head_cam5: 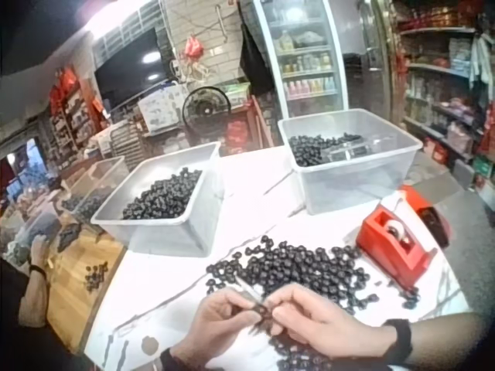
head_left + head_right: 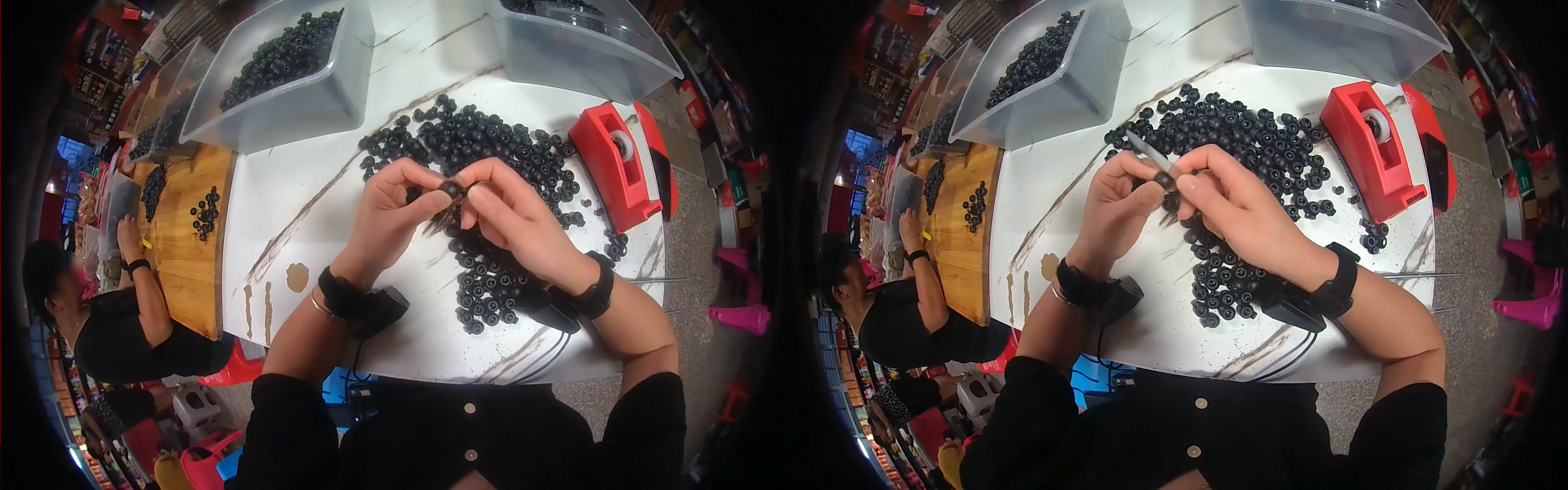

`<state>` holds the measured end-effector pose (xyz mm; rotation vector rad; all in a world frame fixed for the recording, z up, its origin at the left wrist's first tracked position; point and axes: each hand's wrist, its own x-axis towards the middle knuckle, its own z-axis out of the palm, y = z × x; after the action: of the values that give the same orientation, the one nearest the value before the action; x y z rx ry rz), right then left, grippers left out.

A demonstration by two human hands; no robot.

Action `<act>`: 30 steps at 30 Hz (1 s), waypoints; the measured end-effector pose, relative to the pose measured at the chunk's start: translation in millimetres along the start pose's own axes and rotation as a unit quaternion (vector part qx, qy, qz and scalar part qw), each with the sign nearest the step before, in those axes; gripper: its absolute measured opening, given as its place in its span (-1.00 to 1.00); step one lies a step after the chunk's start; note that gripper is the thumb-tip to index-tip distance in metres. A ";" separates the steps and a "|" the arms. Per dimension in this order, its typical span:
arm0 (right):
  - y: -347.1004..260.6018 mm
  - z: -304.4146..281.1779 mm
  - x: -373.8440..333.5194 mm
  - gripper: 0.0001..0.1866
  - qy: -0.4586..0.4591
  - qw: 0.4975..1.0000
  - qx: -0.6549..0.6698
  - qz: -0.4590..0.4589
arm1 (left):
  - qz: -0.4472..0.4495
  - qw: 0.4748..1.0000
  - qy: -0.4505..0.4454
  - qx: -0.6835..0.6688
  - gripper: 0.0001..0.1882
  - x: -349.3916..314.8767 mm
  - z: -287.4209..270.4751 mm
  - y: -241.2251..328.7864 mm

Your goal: Trim and process small black components using a utility knife on a workbench.

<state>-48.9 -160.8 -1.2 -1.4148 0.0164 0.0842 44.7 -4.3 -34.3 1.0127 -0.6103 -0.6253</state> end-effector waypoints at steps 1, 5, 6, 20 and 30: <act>-0.1 -1.1 0.4 -0.83 0.002 0.999 0.049 0.020 | -0.011 1.000 0.001 0.012 -0.91 0.0 -0.4 -0.9; 0.5 -1.9 1.4 -0.81 0.009 0.995 0.085 0.046 | -0.029 0.997 -0.020 0.068 -0.91 -1.2 2.0 -0.6; 1.8 -1.7 1.7 -0.81 0.009 0.995 0.085 0.046 | -0.030 0.997 -0.020 0.068 -0.91 -1.4 3.0 -0.9; -3.8 -2.7 -1.6 -0.77 -0.023 0.997 0.065 0.018 | -0.116 0.982 -0.083 -0.126 -0.89 -0.7 -2.5 2.6; 7.0 2.2 1.2 -0.60 -0.006 0.963 -0.204 -0.174 | -0.113 0.972 -0.112 -0.174 -0.80 0.5 -1.1 7.8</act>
<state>-48.3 -157.5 -7.9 -1.8078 -0.2732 -0.2071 47.4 -1.0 -27.6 0.6912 -0.5599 -1.0208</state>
